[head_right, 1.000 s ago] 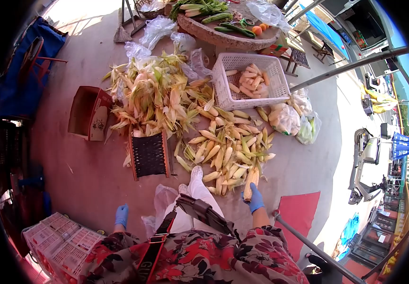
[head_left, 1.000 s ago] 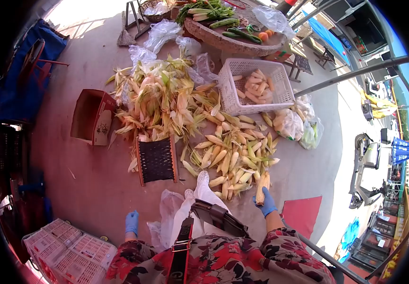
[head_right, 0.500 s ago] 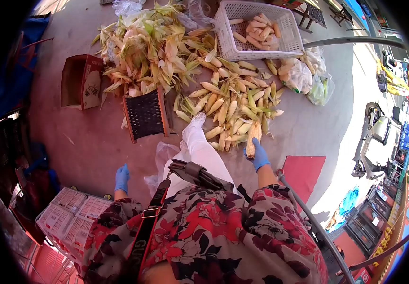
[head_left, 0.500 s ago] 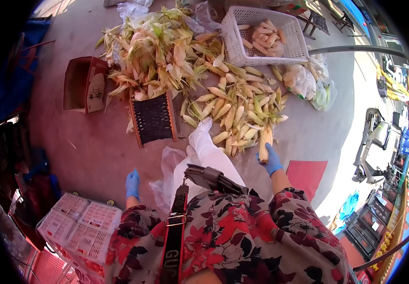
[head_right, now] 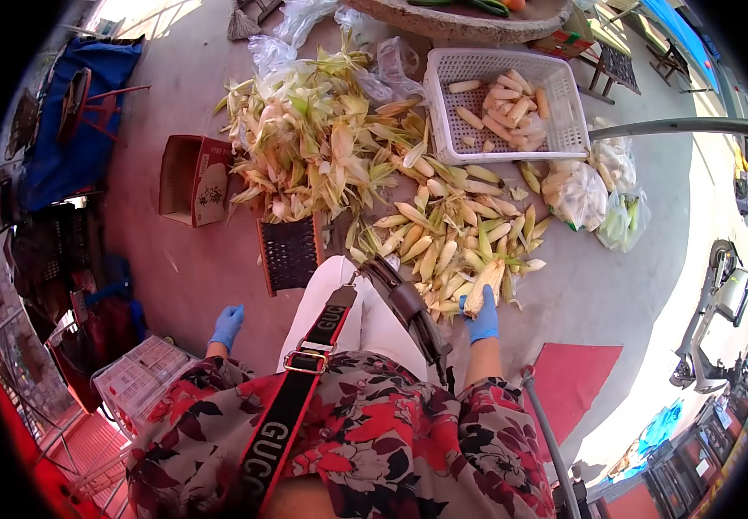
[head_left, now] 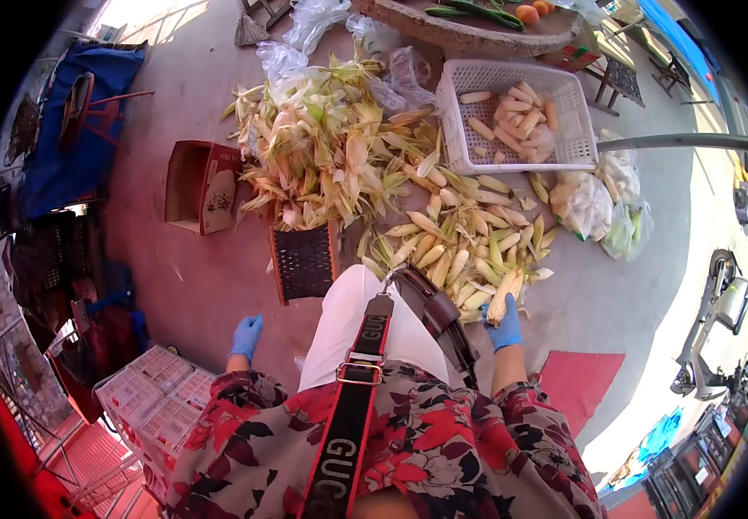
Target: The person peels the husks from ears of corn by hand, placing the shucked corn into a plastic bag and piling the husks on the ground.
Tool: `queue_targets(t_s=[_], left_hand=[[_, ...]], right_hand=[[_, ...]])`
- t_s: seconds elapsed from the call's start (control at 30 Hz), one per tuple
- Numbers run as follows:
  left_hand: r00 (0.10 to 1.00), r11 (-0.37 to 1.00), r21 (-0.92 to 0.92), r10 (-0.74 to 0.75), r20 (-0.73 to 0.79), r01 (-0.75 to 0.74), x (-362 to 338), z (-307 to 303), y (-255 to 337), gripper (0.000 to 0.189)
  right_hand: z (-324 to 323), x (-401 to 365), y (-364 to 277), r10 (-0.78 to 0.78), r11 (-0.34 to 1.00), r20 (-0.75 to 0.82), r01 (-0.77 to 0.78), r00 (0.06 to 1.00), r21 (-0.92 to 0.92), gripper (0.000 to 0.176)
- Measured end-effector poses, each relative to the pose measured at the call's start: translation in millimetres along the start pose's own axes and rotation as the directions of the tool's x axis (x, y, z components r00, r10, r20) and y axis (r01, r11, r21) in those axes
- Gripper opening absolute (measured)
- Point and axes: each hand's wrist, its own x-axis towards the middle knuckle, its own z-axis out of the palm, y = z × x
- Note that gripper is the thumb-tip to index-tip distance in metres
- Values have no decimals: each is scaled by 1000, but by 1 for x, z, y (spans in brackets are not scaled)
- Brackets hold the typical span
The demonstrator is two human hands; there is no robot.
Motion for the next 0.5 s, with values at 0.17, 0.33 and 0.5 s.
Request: queue_targets(t_s=[0.17, 0.33, 0.5], left_hand=[[929, 924, 102, 363, 71, -369, -1, -7, 135, 27], [840, 855, -9, 511, 184, -518, 43, 14, 269, 25], [713, 748, -204, 663, 228, -631, 87, 41, 461, 31]], right_hand=[[6, -12, -2, 34, 981, -36, -26, 999, 192, 43], [19, -8, -7, -106, 990, -36, 109, 994, 90, 37], [78, -21, -60, -229, 966, -2, 227, 974, 124, 37]])
